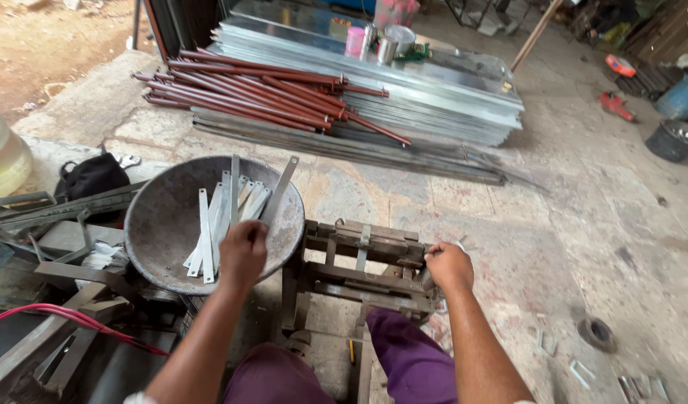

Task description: The person repeatedly picks flat metal strips from a bowl, places each into a manual bending jig, and operates the lever to bend the strip into a bracket shape. The finished brackets are dropped onto the floor. The process is repeated continuously throughout the clip.

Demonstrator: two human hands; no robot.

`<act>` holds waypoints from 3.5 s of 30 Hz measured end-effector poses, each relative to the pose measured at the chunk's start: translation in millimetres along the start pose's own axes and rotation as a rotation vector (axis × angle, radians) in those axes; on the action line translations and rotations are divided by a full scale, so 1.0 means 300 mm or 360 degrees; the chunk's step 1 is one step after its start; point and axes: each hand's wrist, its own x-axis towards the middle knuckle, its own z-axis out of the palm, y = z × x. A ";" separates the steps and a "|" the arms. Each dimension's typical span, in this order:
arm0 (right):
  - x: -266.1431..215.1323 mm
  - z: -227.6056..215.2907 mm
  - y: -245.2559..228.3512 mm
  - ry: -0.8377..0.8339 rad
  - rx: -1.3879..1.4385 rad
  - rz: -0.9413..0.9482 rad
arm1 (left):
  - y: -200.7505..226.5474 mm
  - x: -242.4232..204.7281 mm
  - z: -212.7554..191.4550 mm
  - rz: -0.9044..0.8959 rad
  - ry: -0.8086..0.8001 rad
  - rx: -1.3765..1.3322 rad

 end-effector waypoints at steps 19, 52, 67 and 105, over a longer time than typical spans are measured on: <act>-0.023 -0.009 -0.013 0.0045 0.0046 0.0047 | -0.434 -0.669 0.441 -0.1303 -0.0841 -0.0810; -0.222 0.044 0.104 -0.0084 -0.0312 0.0058 | -0.295 -0.370 0.586 -0.1191 -0.0603 -0.1059; -0.375 0.226 0.294 0.0623 -0.0564 -0.0648 | -0.252 -0.372 0.327 0.0376 -0.0966 0.0454; -0.056 -0.004 -0.025 0.0113 -0.0133 0.0062 | -0.443 -0.546 0.469 -0.0997 -0.0836 -0.0639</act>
